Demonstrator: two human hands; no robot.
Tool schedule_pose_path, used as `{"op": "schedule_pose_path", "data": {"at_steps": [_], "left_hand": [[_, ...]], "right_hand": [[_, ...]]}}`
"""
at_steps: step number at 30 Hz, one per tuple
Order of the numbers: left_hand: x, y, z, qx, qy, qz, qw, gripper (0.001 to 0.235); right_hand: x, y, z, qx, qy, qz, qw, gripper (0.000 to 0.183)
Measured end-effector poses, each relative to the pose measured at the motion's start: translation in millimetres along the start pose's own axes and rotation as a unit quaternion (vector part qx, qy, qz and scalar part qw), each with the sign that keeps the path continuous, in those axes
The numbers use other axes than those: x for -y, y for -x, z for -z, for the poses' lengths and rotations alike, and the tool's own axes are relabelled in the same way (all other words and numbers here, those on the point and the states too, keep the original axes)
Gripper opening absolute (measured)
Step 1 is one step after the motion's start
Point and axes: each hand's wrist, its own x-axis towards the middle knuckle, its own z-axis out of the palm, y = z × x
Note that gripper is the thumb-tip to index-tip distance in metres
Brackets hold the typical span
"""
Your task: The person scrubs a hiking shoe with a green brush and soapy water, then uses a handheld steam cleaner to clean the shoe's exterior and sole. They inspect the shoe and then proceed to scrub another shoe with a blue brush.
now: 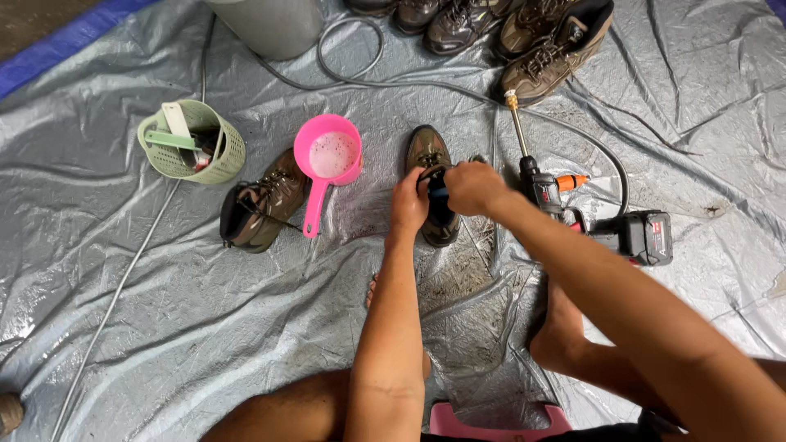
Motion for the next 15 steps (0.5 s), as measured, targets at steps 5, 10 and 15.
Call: {"op": "schedule_pose_path", "data": {"at_steps": [5,10,15], "left_hand": [[0.3,-8.2,-5.9,0.033,-0.009,-0.021,0.999,0.022],[-3.7,-5.8,-4.9,0.044,0.014,0.007,0.999,0.021],[9.1,2.2,-4.8,0.083,0.013,0.014,0.996,0.028]], "right_hand": [[-7.9,20.2,33.0,0.054,0.172,0.105,0.978,0.029],[-0.5,8.6,42.5,-0.048,0.216,0.122,0.967,0.026],[-0.4,-27.2,-4.0,0.074,0.275,0.115,0.952,0.028]]}}
